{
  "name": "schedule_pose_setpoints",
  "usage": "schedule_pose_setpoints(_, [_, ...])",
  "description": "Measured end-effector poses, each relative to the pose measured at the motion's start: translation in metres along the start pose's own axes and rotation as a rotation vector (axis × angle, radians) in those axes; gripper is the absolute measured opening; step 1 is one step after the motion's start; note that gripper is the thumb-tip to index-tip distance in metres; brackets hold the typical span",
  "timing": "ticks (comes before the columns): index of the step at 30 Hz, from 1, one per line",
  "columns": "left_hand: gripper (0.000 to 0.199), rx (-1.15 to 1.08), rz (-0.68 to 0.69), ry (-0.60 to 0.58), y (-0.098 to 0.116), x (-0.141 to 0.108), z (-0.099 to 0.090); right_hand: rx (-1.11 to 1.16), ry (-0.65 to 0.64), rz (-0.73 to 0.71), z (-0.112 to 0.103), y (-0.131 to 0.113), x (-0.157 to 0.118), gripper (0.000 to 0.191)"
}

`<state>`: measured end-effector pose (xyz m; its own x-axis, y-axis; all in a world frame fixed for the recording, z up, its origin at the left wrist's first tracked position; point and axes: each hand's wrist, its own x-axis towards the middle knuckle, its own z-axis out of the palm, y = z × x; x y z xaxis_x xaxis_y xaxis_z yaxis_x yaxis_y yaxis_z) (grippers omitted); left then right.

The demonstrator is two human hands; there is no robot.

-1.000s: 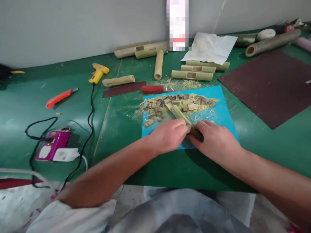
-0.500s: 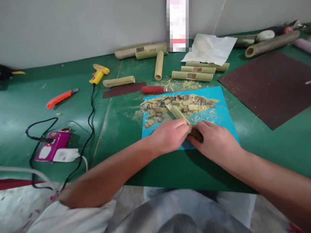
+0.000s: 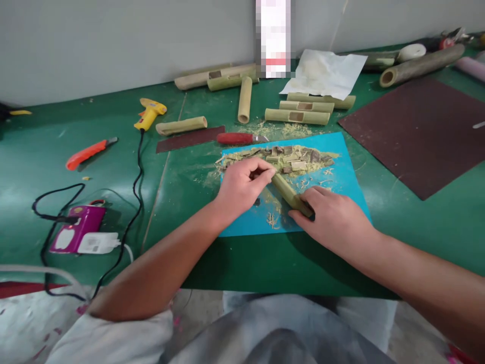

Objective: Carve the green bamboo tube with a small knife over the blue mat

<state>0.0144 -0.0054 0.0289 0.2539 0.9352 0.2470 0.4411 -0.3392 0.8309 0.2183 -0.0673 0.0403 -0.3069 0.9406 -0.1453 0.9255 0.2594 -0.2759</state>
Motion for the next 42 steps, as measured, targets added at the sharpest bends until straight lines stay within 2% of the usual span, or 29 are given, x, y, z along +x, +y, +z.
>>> schedule_pose_setpoints(2, [0.012,-0.223,-0.167,-0.01,0.007,-0.001,0.001,-0.003,-0.002,0.007,-0.001,0.0,0.0,0.02])
schedule_pose_setpoints(4, [0.012,-0.383,-0.277,-0.012,0.012,-0.003,0.002,-0.005,-0.001,0.012,-0.001,0.0,0.0,0.021])
schedule_pose_setpoints(6, [0.011,-0.462,-0.339,-0.01,0.013,-0.004,0.002,-0.004,-0.002,0.007,-0.001,0.001,0.0,0.021])
schedule_pose_setpoints(9, [0.012,-0.475,-0.362,-0.025,0.01,-0.005,0.002,0.002,0.004,0.003,0.0,0.001,0.0,0.021])
schedule_pose_setpoints(12, [0.012,-0.369,-0.297,-0.036,0.008,-0.007,0.0,0.007,0.011,0.012,0.0,0.002,0.0,0.02])
schedule_pose_setpoints(18, [0.008,0.085,0.095,0.101,0.006,-0.009,0.0,0.011,0.028,-0.002,0.001,0.002,-0.001,0.021])
schedule_pose_setpoints(20, [0.009,0.097,0.093,0.096,0.006,-0.01,0.001,0.014,0.033,-0.004,0.0,0.002,-0.001,0.021])
schedule_pose_setpoints(25, [0.005,-0.088,-0.027,0.053,0.004,-0.013,0.005,0.018,0.025,0.0,-0.001,0.001,-0.001,0.019])
schedule_pose_setpoints(38, [0.002,0.083,0.092,0.101,0.0,-0.009,0.004,0.02,0.022,-0.002,0.0,0.002,-0.001,0.02])
schedule_pose_setpoints(42, [0.003,0.02,0.035,0.109,0.0,-0.01,0.005,0.016,0.033,-0.003,0.0,0.001,0.0,0.02])
